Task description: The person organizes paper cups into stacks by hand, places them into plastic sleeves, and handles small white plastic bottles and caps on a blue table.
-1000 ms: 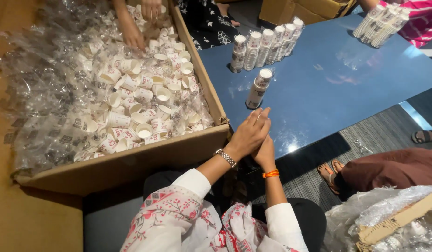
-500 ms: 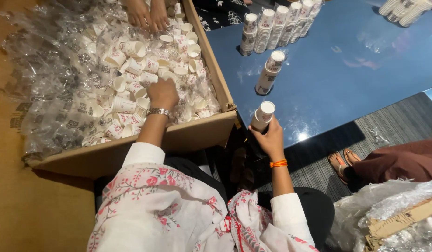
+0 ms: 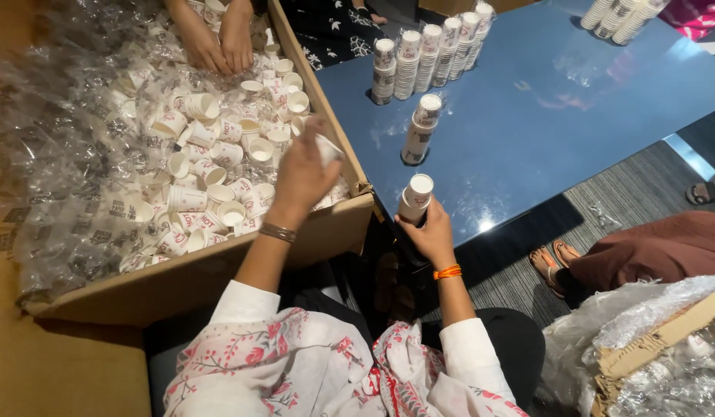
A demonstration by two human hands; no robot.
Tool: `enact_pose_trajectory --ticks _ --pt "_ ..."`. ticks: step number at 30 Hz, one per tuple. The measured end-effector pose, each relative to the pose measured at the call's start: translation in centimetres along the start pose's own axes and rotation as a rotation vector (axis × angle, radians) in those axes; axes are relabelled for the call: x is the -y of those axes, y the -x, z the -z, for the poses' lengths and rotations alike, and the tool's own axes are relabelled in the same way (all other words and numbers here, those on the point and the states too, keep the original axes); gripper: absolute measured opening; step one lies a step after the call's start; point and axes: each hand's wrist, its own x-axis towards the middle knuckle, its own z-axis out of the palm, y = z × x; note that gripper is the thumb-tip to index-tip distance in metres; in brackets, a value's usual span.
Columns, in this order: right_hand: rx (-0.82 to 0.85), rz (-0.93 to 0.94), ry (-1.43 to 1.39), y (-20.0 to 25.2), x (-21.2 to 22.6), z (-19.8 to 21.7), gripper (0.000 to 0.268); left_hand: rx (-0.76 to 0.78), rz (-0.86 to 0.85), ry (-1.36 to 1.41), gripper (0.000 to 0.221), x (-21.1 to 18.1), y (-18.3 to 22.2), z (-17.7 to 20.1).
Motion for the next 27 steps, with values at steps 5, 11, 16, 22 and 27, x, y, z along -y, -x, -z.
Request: enact_pose_trajectory --ticks 5,11,16,22,27 --pt "0.004 0.007 -0.005 -0.1 0.1 0.2 0.060 0.047 -0.818 -0.590 0.064 -4.5 2.0 -8.1" --pt "0.038 0.020 0.104 0.4 -4.5 -1.5 0.040 0.319 -0.741 -0.750 0.059 -7.0 -0.3 -14.2" --pt "0.057 -0.031 -0.037 0.0 -0.9 -0.3 0.048 0.297 -0.666 -0.631 0.057 -5.5 -0.7 -14.2" --pt "0.008 -0.025 -0.010 -0.2 0.5 0.4 0.057 -0.266 -0.460 -0.535 0.054 -0.8 -2.3 -6.8" --pt "-0.013 0.016 0.052 0.1 -0.4 0.1 0.061 -0.192 -0.087 -0.766 0.040 7.5 -3.8 -4.8"
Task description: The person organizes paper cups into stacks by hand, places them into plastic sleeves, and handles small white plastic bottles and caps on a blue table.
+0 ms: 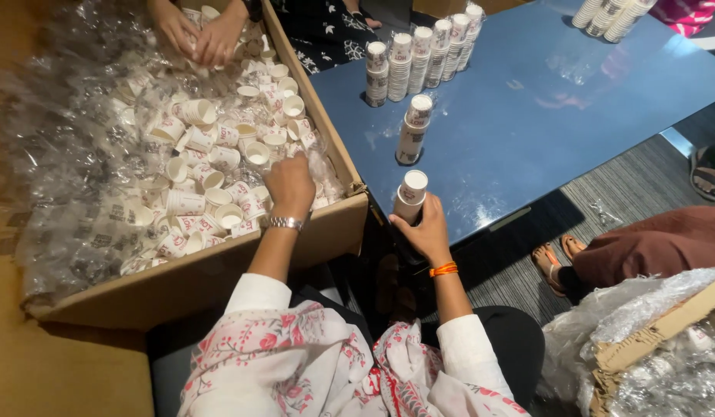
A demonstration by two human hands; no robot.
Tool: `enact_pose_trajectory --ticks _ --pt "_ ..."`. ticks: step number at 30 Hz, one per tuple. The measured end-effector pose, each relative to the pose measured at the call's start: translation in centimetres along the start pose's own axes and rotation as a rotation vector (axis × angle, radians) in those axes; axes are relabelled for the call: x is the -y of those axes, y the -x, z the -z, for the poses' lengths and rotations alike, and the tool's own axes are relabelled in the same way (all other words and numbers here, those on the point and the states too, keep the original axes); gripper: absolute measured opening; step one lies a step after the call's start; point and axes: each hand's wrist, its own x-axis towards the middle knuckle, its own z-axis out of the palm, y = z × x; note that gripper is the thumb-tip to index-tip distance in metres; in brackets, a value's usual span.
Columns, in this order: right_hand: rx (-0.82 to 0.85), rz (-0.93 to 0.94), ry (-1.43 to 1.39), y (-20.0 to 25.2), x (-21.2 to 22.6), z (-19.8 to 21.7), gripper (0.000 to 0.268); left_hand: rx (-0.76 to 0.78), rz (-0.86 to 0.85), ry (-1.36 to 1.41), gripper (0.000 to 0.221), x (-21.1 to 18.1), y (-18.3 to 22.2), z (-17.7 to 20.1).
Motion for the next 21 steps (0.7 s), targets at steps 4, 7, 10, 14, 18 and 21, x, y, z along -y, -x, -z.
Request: enact_pose_trajectory --ticks 4,7,10,14,18,21 --pt "-0.118 0.101 -0.187 1.4 1.2 1.4 0.067 -0.238 -0.206 0.540 0.019 -1.4 3.5 1.8" --pt "-0.313 -0.037 -0.456 3.6 0.8 2.2 0.063 -0.177 -0.323 1.000 0.022 -4.4 8.2 5.9" --pt "-0.457 -0.128 -0.639 5.9 3.4 4.5 0.057 0.109 -0.365 1.278 0.025 -6.7 13.7 6.5" --pt "-0.353 0.060 -0.810 6.4 9.3 8.7 0.058 0.444 -0.317 1.587 0.024 -8.4 18.1 4.0" --pt "-0.248 -0.024 -0.766 7.8 9.1 9.1 0.053 0.539 -0.243 1.703 0.024 -8.5 20.4 1.0" --pt "-0.260 0.020 -0.440 8.9 8.5 8.7 0.026 0.452 -0.354 1.744 0.021 -7.8 20.7 0.2"
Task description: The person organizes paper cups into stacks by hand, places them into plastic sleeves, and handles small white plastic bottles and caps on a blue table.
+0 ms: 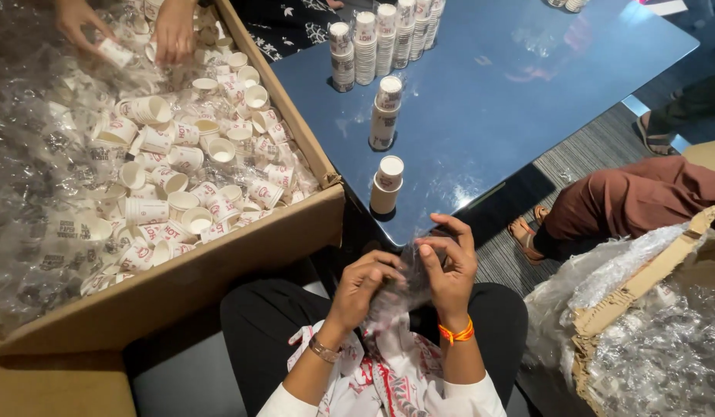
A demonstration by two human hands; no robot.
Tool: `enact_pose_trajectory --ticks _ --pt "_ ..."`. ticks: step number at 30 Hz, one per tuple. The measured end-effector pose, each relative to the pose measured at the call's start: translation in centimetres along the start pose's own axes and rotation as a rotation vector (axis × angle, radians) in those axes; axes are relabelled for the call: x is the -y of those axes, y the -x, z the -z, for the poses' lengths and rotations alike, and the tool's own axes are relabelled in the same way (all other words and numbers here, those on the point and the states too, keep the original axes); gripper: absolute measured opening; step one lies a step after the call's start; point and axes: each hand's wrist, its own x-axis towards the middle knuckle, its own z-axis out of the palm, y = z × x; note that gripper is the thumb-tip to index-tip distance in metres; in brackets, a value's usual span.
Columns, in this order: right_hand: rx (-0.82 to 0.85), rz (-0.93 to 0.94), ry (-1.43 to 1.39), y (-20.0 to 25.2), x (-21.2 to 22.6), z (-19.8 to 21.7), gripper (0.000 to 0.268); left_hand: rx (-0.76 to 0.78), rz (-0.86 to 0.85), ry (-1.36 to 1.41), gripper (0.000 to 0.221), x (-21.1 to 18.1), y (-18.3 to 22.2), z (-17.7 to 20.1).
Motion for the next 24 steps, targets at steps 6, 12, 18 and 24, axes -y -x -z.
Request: enact_pose_trajectory --ticks 6,12,18,24 --pt "0.108 -0.138 -0.195 1.5 -1.5 -1.1 0.017 -0.002 0.087 0.443 0.025 1.0 -0.7 0.1" --pt "0.179 -0.401 -0.393 1.0 -1.3 -2.6 0.018 0.005 0.097 0.323 0.033 3.9 -1.6 0.5" --pt "0.000 -0.486 -0.503 -2.4 -1.8 -2.8 0.012 -0.043 0.204 0.554 0.026 3.1 -4.1 1.4" --pt "0.004 -0.246 -0.439 -7.5 -3.5 -2.2 0.013 0.003 0.152 0.524 0.028 1.0 -7.8 2.1"
